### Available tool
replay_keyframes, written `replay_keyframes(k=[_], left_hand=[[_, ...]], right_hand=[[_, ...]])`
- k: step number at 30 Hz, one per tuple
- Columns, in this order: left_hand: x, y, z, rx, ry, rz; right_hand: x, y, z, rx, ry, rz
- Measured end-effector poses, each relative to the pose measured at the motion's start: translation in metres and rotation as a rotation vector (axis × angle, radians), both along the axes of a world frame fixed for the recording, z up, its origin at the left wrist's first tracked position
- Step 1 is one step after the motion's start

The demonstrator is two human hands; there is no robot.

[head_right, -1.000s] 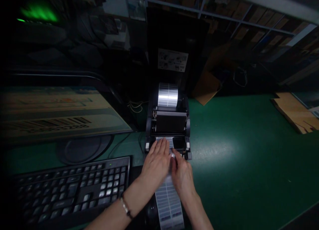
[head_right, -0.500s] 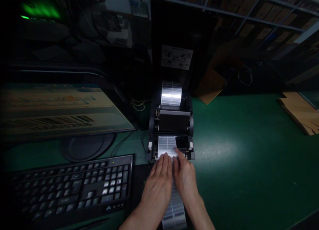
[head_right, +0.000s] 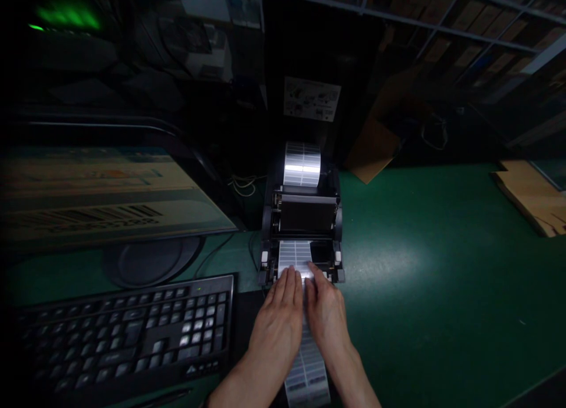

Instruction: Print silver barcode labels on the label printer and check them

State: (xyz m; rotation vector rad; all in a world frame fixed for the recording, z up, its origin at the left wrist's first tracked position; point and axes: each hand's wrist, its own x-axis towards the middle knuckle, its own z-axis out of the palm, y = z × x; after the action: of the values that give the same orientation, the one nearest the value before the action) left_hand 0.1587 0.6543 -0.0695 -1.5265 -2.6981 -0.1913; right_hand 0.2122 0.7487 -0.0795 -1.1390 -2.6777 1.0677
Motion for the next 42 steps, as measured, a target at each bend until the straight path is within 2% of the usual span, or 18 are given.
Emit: replay_keyframes(k=[8,15,18,21,23,27,33,38,42], left_hand=[[-0.024,0.020,0.003,-0.231,-0.208,-0.012],[-0.052,0.042,-0.011,-0.251,-0.276,-0.066],[-0.058,0.045,-0.012,-0.253,-0.284,-0.081],[-0.060,0.045,-0.011,-0.252,-0.289,-0.092],[-0.061,0.044,-0.009,-0.250,-0.292,-0.104],[-0.063,0.043,-0.009,-0.249,-0.293,-0.115],[-0.063,0.043,-0.012,-0.238,-0.289,-0.118],[-0.060,0.045,-0.014,-0.231,-0.296,-0.097],[-0.052,0.051,-0.015,-0.235,-0.293,-0.050]], right_hand=[[-0.001,0.000,0.000,0.022,0.027,0.014],[-0.002,0.002,0.001,0.022,-0.020,0.052],[-0.002,0.004,0.005,0.105,-0.062,0.064],[-0.006,0.009,0.008,0.257,-0.035,0.071],[-0.012,0.013,0.005,0.298,0.027,0.111],[-0.029,0.020,-0.008,0.287,0.120,0.173],[-0.043,0.027,-0.020,0.238,0.068,0.158],[-0.040,0.027,-0.014,0.226,0.075,0.169],[-0.017,0.014,0.000,0.253,0.182,0.125]])
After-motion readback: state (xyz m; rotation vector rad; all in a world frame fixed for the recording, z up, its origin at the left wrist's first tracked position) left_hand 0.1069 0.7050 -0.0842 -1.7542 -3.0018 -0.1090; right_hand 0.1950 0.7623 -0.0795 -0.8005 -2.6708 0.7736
